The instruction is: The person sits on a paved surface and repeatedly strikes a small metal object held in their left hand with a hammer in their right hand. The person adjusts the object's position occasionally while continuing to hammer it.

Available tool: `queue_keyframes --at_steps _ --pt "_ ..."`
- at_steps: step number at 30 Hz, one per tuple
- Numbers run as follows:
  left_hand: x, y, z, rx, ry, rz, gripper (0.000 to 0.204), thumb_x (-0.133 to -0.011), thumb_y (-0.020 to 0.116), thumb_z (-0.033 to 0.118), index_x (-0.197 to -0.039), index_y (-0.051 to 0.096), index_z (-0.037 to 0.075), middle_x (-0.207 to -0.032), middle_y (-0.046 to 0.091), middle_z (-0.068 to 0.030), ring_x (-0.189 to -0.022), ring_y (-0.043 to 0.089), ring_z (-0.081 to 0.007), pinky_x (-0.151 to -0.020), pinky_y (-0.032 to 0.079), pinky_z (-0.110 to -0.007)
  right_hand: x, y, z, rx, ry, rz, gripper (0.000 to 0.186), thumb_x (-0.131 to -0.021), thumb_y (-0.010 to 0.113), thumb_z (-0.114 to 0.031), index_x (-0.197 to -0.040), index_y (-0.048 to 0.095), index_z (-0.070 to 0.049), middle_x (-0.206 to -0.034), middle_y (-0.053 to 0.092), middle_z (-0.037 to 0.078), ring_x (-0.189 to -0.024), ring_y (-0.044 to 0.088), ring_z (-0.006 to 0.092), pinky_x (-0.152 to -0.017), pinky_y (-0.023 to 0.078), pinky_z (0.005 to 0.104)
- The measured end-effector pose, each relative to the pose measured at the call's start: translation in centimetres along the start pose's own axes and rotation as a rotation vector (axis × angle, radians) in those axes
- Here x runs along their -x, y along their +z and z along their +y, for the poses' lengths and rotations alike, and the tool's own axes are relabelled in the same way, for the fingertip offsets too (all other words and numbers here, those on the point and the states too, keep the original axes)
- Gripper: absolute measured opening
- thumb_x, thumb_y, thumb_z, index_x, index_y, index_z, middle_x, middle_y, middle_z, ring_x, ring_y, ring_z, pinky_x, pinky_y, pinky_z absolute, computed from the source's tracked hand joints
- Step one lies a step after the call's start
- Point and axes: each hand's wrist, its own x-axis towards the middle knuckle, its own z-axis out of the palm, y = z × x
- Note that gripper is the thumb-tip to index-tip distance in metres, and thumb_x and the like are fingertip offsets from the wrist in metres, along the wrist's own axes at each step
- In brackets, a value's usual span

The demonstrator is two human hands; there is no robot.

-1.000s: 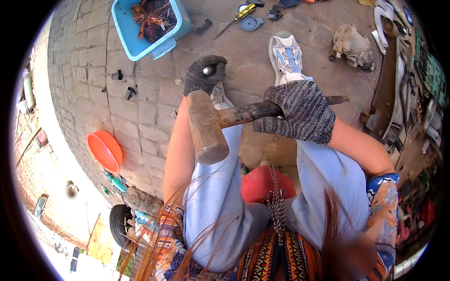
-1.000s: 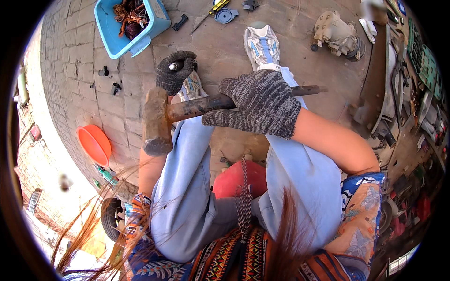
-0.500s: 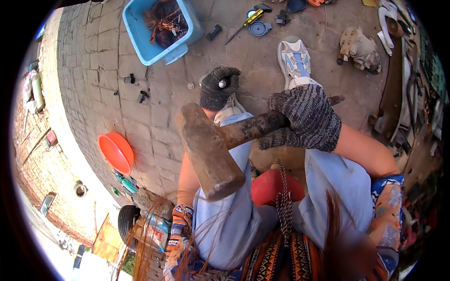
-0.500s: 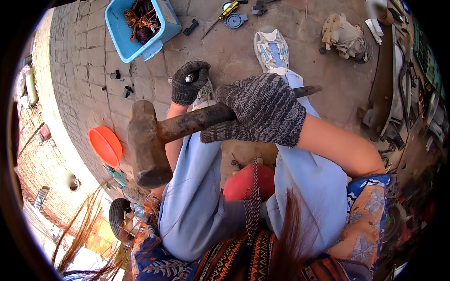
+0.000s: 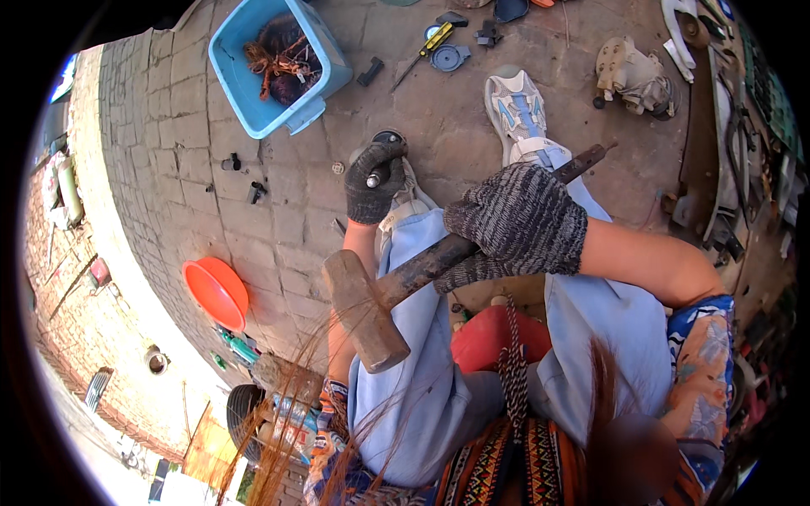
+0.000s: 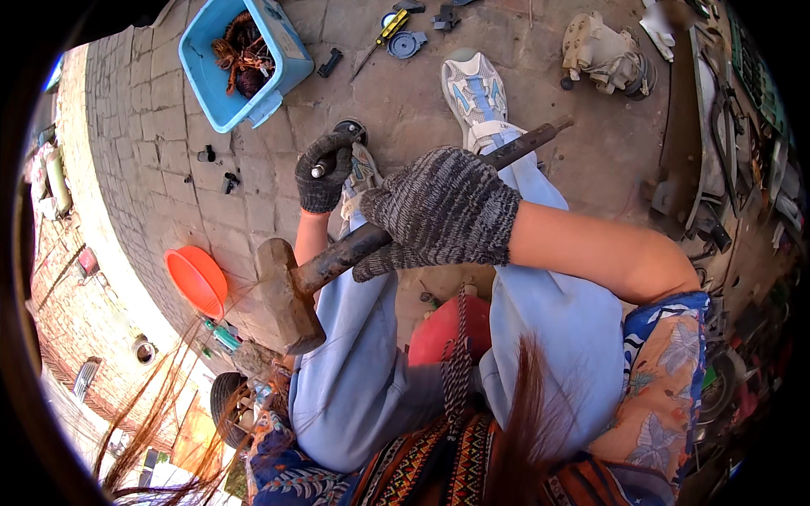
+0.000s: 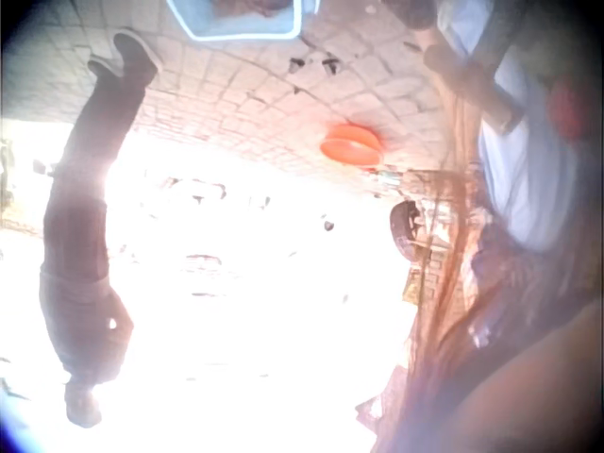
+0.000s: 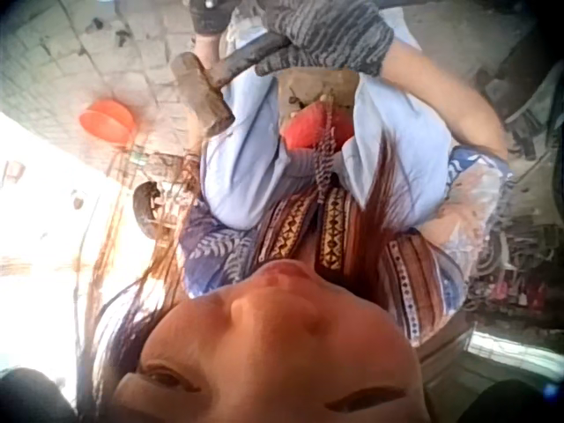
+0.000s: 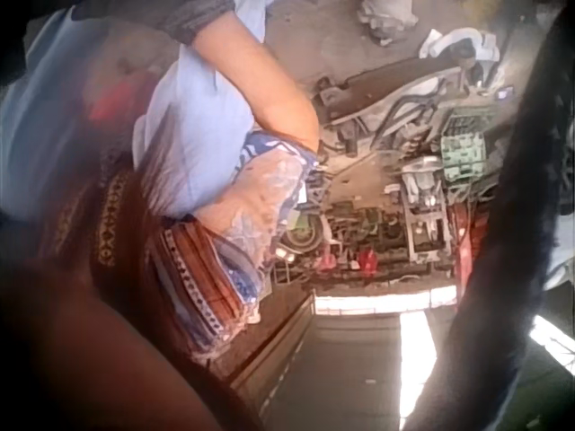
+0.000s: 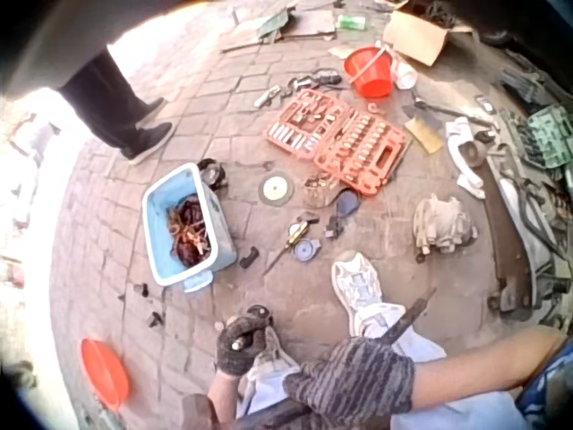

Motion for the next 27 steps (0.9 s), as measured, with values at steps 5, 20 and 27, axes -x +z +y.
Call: queue_keyframes --at_steps 5,20,27 --pt "0.1 -0.3 -0.5 -0.016 0.006 -0.02 0.02 -0.076 0.067 -0.002 -0.093 0.07 0.007 -0.089 0.069 -0.0093 -0.086 0.066 -0.022 -0.077 0.051 -0.032 0.3 0.6 0.9 -0.01 0.12 -0.049 0.05 -0.077 0.06 -0.059 -0.086 0.063 -0.011 -0.067 0.061 0.01 -0.062 0.064 0.0287 -0.053 0.048 0.0439" --pt "0.8 -2.2 -2.9 0.346 -0.265 0.118 0.016 -0.084 0.063 -0.001 -0.099 0.068 0.002 -0.094 0.071 -0.008 -0.081 0.066 -0.0145 -0.074 0.052 -0.029 -1.0 0.6 2.2 0.069 0.366 -0.262 0.07 -0.08 0.048 -0.073 -0.092 0.065 -0.006 -0.079 0.066 0.015 -0.072 0.066 0.0318 -0.065 0.052 0.0437" --pt "1.3 -0.4 -2.0 0.089 -0.042 0.061 0.02 -0.084 0.063 -0.005 -0.102 0.067 0.001 -0.098 0.07 -0.0087 -0.09 0.065 -0.016 -0.082 0.051 -0.029 -0.8 0.8 0.2 0.027 0.06 -0.18 0.071 -0.079 0.048 -0.074 -0.091 0.063 -0.007 -0.072 0.064 0.016 -0.07 0.066 0.0322 -0.061 0.051 0.0461"
